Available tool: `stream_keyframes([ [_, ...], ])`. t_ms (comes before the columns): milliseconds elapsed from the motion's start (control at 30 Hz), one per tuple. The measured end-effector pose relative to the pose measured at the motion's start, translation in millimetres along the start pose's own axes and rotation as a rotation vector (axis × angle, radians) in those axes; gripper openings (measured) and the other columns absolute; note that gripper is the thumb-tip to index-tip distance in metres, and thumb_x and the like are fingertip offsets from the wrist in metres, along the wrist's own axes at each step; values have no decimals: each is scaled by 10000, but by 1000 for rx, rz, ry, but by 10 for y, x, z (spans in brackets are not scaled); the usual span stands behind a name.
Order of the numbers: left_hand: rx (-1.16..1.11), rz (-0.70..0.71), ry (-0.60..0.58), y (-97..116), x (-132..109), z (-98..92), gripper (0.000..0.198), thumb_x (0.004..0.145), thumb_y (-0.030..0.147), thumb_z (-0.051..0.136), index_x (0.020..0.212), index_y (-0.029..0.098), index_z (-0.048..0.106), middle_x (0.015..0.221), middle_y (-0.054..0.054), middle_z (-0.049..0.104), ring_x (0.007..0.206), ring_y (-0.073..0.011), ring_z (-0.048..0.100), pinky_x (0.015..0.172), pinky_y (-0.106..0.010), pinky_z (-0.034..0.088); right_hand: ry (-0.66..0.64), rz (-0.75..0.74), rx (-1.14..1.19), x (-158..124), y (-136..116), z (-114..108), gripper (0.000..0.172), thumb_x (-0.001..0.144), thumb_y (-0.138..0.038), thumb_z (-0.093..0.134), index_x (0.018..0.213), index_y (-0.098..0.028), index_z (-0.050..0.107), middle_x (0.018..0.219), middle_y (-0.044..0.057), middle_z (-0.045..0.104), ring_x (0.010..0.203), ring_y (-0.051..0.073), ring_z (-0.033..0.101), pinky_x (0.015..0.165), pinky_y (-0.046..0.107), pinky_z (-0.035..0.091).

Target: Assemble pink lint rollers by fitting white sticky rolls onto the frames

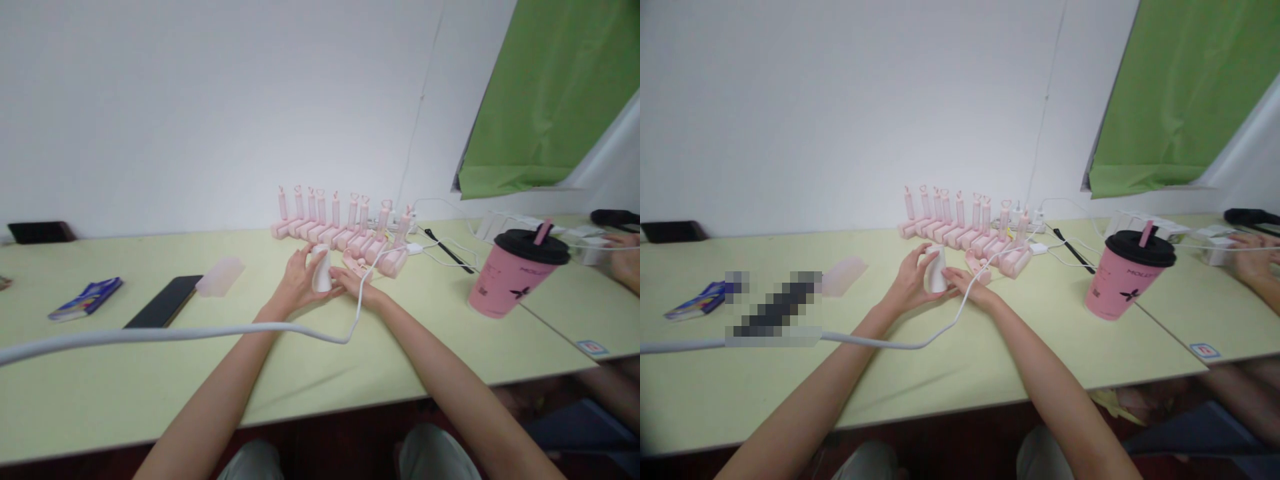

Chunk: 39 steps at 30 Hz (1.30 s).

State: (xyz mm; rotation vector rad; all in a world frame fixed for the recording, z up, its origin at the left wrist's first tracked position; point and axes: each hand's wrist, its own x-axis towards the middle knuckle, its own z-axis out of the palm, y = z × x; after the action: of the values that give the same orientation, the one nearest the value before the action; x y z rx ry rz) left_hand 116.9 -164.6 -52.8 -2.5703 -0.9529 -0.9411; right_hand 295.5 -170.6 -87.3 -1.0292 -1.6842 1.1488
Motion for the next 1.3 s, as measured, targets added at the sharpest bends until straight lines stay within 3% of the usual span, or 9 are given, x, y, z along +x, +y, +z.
stream_keyframes([
  [200, 399, -280, 26, -403, -120, -274, 860, 651, 286, 689, 1389, 244, 249, 1460, -167, 190, 1289, -376, 255, 1034, -571, 162, 434, -256, -952, -102, -45, -255, 230, 850, -239, 458, 1009, -179, 613, 1110, 78, 584, 1059, 208, 486, 959, 374, 324],
  [300, 469, -347, -127, -626, -267, -335, 839, 641, 175, 678, 1364, 330, 283, 1478, -135, 159, 1257, -379, 308, 980, -571, 267, 490, -133, -1151, -118, 2, -332, 320, 827, -256, 482, 1126, -173, 560, 1105, 96, 575, 1048, 240, 459, 921, 383, 330],
  [433, 337, -454, -185, -858, -356, -284, 938, 595, 255, 734, 1383, 321, 231, 1474, -151, 145, 1244, -367, 345, 921, -486, 388, 430, 53, -1226, -118, 69, -354, 321, 807, -267, 492, 1103, -178, 577, 1107, 112, 571, 1090, 275, 431, 875, 383, 344],
  [600, 60, -488, -171, -1089, -346, -130, 1093, 527, 463, 756, 1416, 230, 165, 1461, -183, 174, 1307, -345, 278, 1012, -459, 320, 327, 166, -1197, -122, 83, -359, 294, 851, -229, 408, 1069, -202, 602, 1052, 94, 596, 1027, 256, 491, 821, 359, 377],
  [867, -36, -498, -322, -1223, -497, 64, 700, 796, 547, 443, 1367, 157, 337, 1466, -171, 214, 1327, -299, 266, 1067, -442, 227, 333, 37, -1095, -69, 168, -366, 286, 839, -179, 426, 1039, -187, 632, 1022, 90, 610, 1006, 223, 520, 859, 321, 396],
  [1033, 89, -514, -85, -931, -344, -62, 658, 809, 579, 403, 1371, 248, 317, 1485, -109, 191, 1360, -344, 126, 1026, -612, 141, 350, -232, -887, -49, 135, -342, 308, 773, -119, 482, 1048, -152, 616, 1071, 96, 587, 1055, 211, 501, 953, 362, 367],
  [1133, 24, -371, 98, -611, -181, -72, 692, 801, 552, 449, 1379, 206, 294, 1471, -115, 235, 1362, -304, 147, 1064, -545, 153, 226, -376, -594, -34, 41, -262, 272, 756, -172, 549, 1017, -162, 625, 1111, 89, 577, 1062, 200, 513, 955, 379, 384],
  [1200, -156, -245, 57, -419, -94, -19, 735, 750, 544, 532, 1361, 190, 327, 1434, -132, 311, 1311, -288, 286, 1038, -476, 275, 79, -353, -325, -21, -13, -209, 329, 713, -216, 620, 1039, -170, 611, 1143, 89, 570, 1010, 189, 553, 896, 361, 442],
  [1300, -475, -312, -68, -271, -25, 73, 612, 721, 520, 577, 1222, 177, 501, 1174, -130, 575, 966, -224, 586, 798, -360, 481, -52, -245, 11, -12, -37, -198, 535, 628, -248, 709, 1135, -201, 544, 1192, 88, 547, 967, 175, 584, 853, 347, 484],
])
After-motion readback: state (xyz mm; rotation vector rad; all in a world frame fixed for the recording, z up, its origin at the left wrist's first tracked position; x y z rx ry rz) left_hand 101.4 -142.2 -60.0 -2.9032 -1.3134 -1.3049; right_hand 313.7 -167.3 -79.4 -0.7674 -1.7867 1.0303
